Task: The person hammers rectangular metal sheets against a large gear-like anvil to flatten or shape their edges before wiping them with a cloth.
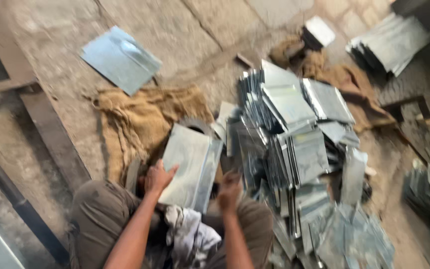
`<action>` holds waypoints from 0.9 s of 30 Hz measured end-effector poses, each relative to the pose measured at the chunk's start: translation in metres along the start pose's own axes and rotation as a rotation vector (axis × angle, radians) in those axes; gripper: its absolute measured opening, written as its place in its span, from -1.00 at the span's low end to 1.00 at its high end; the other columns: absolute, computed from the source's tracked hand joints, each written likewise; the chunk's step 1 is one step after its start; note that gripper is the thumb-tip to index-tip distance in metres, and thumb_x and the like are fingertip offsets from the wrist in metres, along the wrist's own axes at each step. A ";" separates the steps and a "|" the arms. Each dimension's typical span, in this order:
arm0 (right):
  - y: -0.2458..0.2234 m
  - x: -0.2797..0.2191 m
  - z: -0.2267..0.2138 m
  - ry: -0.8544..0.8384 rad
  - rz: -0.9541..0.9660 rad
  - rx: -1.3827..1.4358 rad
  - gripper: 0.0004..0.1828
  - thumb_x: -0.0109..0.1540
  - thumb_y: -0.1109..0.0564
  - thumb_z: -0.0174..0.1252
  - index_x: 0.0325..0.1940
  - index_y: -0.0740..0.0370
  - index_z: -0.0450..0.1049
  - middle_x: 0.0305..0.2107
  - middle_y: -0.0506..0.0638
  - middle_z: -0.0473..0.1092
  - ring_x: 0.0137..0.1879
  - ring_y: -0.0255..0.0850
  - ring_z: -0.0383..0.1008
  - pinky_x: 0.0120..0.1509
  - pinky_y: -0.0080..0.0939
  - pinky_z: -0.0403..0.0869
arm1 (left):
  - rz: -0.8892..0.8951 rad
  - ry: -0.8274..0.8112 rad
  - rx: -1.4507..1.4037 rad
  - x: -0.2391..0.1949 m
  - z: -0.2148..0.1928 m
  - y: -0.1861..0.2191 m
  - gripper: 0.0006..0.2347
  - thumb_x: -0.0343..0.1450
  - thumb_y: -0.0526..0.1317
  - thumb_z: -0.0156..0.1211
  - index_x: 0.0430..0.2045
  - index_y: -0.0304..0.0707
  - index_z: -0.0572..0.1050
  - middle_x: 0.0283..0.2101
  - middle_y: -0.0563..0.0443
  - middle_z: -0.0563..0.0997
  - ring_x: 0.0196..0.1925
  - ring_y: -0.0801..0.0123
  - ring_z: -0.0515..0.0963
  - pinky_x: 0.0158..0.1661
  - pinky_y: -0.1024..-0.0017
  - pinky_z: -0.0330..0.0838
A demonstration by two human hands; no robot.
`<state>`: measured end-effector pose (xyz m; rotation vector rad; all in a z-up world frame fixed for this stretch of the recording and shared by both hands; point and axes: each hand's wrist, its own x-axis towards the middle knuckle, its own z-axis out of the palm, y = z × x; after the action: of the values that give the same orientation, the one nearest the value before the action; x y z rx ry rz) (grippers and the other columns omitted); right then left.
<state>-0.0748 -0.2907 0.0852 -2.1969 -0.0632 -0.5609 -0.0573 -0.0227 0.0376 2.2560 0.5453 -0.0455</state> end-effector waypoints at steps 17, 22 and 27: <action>-0.076 0.074 -0.063 0.326 -0.401 0.502 -0.74 0.47 -0.08 0.05 0.01 0.15 0.36 -0.44 -0.06 0.32 -0.48 -0.46 0.19 -0.41 -0.42 0.25 | -0.060 -0.062 0.013 0.003 0.005 0.003 -0.42 0.31 0.27 0.27 -0.17 -0.36 0.54 -0.21 -0.44 0.67 -0.14 -0.28 0.65 -0.16 -0.08 0.53; 0.003 -0.012 0.023 -0.264 0.314 -0.064 -0.83 0.43 0.06 0.06 -0.03 0.21 0.39 -0.40 -0.02 0.36 -0.45 -0.43 0.23 -0.42 -0.39 0.26 | 0.009 -0.034 0.044 0.018 0.016 -0.007 -0.38 0.29 0.27 0.26 -0.08 -0.37 0.51 -0.21 -0.45 0.64 -0.17 -0.26 0.65 -0.22 -0.06 0.56; -0.053 0.059 -0.069 -0.094 -0.025 0.674 -0.91 0.39 0.20 0.08 -0.06 0.27 0.42 -0.35 0.01 0.39 -0.41 -0.40 0.27 -0.42 -0.36 0.26 | -0.026 -0.094 0.045 0.017 0.008 0.000 -0.41 0.33 0.28 0.22 -0.13 -0.37 0.53 -0.20 -0.40 0.65 -0.12 -0.23 0.65 -0.17 -0.04 0.55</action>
<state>-0.0601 -0.3173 0.1857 -1.5626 -0.2869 -0.3750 -0.0405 -0.0224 0.0286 2.2777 0.5279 -0.1774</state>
